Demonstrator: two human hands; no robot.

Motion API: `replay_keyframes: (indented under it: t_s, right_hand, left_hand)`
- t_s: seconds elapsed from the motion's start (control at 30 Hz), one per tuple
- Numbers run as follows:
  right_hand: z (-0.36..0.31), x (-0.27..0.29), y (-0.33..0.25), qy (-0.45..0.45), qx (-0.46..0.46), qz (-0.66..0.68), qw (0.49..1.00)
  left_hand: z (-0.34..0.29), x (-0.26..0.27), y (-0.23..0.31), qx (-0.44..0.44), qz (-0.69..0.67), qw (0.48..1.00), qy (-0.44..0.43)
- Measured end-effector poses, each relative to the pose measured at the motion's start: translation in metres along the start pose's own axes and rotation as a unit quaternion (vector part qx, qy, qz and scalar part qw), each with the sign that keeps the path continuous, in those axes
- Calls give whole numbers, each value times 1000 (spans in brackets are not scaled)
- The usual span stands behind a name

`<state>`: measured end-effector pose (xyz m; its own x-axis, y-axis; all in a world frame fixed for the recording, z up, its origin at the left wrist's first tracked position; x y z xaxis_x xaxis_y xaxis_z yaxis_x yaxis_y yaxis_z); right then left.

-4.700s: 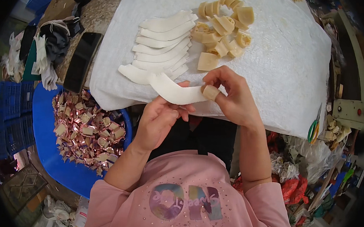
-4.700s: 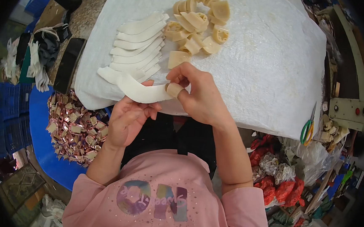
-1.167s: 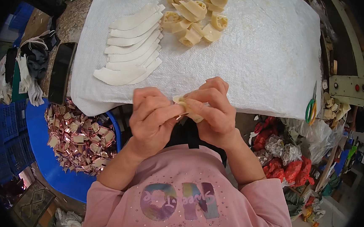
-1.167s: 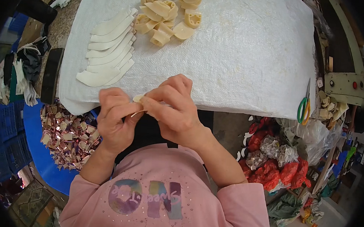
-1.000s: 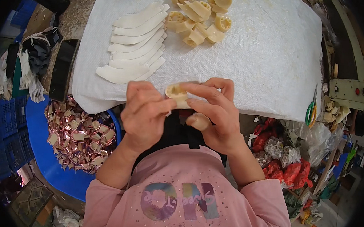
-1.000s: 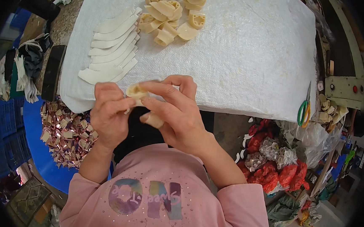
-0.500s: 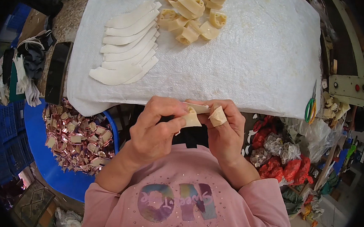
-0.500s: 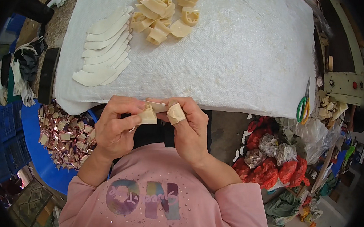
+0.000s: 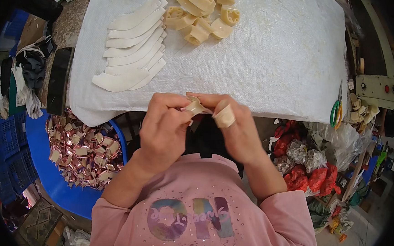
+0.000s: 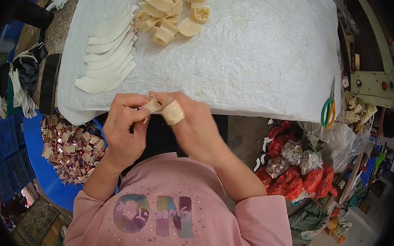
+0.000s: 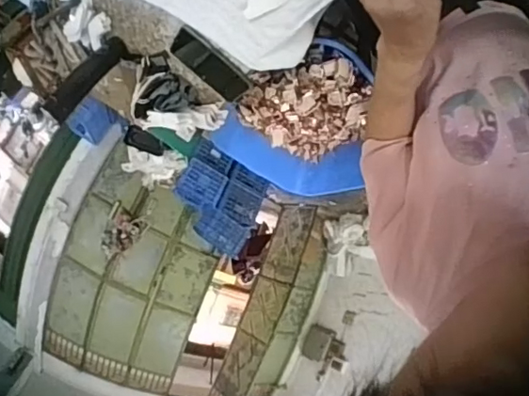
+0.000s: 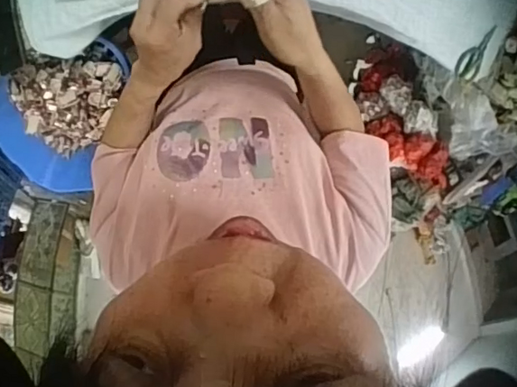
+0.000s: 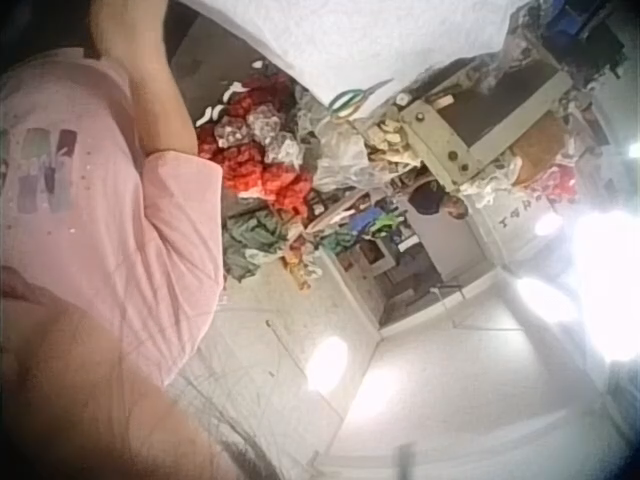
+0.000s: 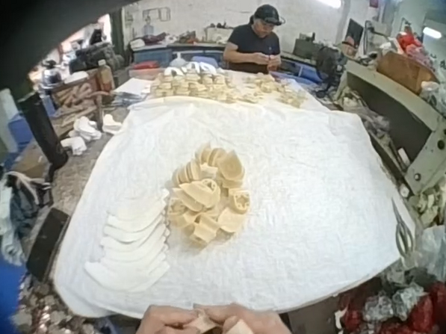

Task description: The recorder is shown assembling small white and cream-colored shoe components, specifically fitting a small internal heel or toe support into another piece.

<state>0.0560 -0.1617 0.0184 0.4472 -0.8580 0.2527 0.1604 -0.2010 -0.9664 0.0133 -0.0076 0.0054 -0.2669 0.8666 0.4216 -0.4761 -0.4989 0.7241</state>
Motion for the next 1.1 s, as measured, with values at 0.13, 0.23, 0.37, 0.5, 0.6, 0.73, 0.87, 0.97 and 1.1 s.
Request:
replay_keyframes:
  t_s: [0.13,0.23,0.37,0.5,0.6,0.73,0.87,0.97,1.1]
  right_hand:
    - [14,22,17,-119,-129,208,962]
    - [16,22,17,-167,-91,253,949]
    - [16,16,19,-170,-61,159,971]
    - [16,10,25,-129,-85,174,973]
    - [15,3,37,-96,-78,193,973]
    - [16,4,33,-33,-18,207,978]
    - [14,10,30,-31,90,119,988]
    - [12,0,25,9,111,45,993]
    - [15,-5,24,53,121,1,991]
  left_hand:
    - [-2,2,-3,56,-207,977,-4]
    - [1,3,1,16,-223,974,-38]
    - [-2,0,-2,-29,-163,984,-61]
    - [-2,1,-4,21,-140,989,-54]
    - [-6,-2,-8,67,-175,982,-18]
    - [-7,-6,-5,116,-247,961,45]
    - [-6,-9,-1,213,-337,913,85]
    - [-7,-14,-1,243,-362,896,81]
    - [-5,-15,-2,262,-381,882,83]
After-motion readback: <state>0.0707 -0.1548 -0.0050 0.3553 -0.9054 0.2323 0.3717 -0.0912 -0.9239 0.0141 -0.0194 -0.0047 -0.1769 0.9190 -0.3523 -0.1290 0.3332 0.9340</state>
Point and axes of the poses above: each hand's wrist, its own z-axis towards the middle knuckle, its own x-axis out of the back of the hand, y = z × x, the point moved 1 cm from there along z, towards the middle knuckle, and after that the axes turned 4 degrees about -z, right-handed, at the moved point
